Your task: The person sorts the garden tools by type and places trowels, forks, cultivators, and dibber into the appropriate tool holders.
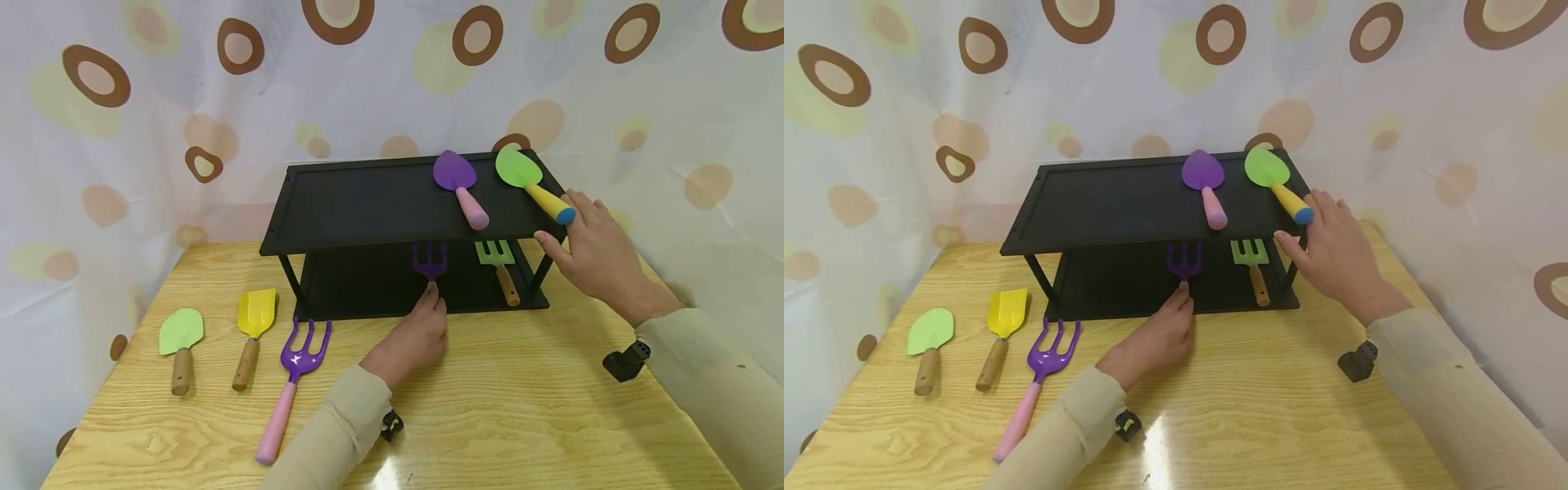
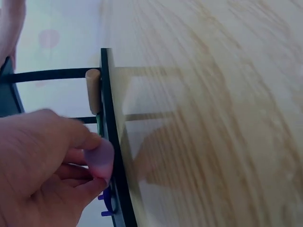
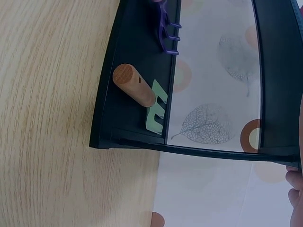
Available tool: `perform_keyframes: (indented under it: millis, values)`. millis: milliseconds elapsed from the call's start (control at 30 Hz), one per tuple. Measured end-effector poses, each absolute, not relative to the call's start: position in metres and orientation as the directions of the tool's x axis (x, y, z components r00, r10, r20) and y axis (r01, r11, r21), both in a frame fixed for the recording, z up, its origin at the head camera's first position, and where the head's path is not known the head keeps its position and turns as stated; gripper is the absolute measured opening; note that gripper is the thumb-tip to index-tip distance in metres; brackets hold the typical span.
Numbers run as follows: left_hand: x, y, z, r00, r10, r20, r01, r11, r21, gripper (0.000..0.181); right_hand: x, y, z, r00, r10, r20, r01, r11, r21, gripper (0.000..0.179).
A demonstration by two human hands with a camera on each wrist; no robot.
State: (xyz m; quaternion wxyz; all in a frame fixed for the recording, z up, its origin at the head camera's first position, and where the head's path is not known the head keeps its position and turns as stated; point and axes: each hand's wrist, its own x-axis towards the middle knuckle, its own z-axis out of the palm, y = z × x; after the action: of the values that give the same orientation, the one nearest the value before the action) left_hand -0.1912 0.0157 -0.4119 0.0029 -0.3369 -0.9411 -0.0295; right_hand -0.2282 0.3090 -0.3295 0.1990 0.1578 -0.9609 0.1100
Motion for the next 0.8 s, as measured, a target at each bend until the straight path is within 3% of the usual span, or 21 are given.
perform_keyframes:
  millis: [133,533,700,800]
  values:
    - [-0.192,0.018,-0.414,-0.753,0.648,0.119,0.647,0.761,-0.052,0.038,-0.228,0.309,-0.330,-0.871,-0.258,0.419,-0.349,0.924,-0.155,0.073]
    - [-0.194,0.028,-0.423,-0.789,0.539,0.294,0.554,0.832,-0.038,0.032,-0.228,0.308,-0.329,-0.871,-0.256,0.419,-0.348,0.924,-0.159,0.074]
    - [-0.191,0.029,-0.424,-0.779,0.546,0.307,0.511,0.838,-0.195,0.030,-0.227,0.308,-0.329,-0.870,-0.253,0.424,-0.346,0.924,-0.159,0.074]
    - [-0.189,0.029,-0.425,-0.771,0.549,0.322,0.503,0.836,-0.220,0.033,-0.226,0.308,-0.329,-0.868,-0.252,0.427,-0.346,0.925,-0.158,0.073]
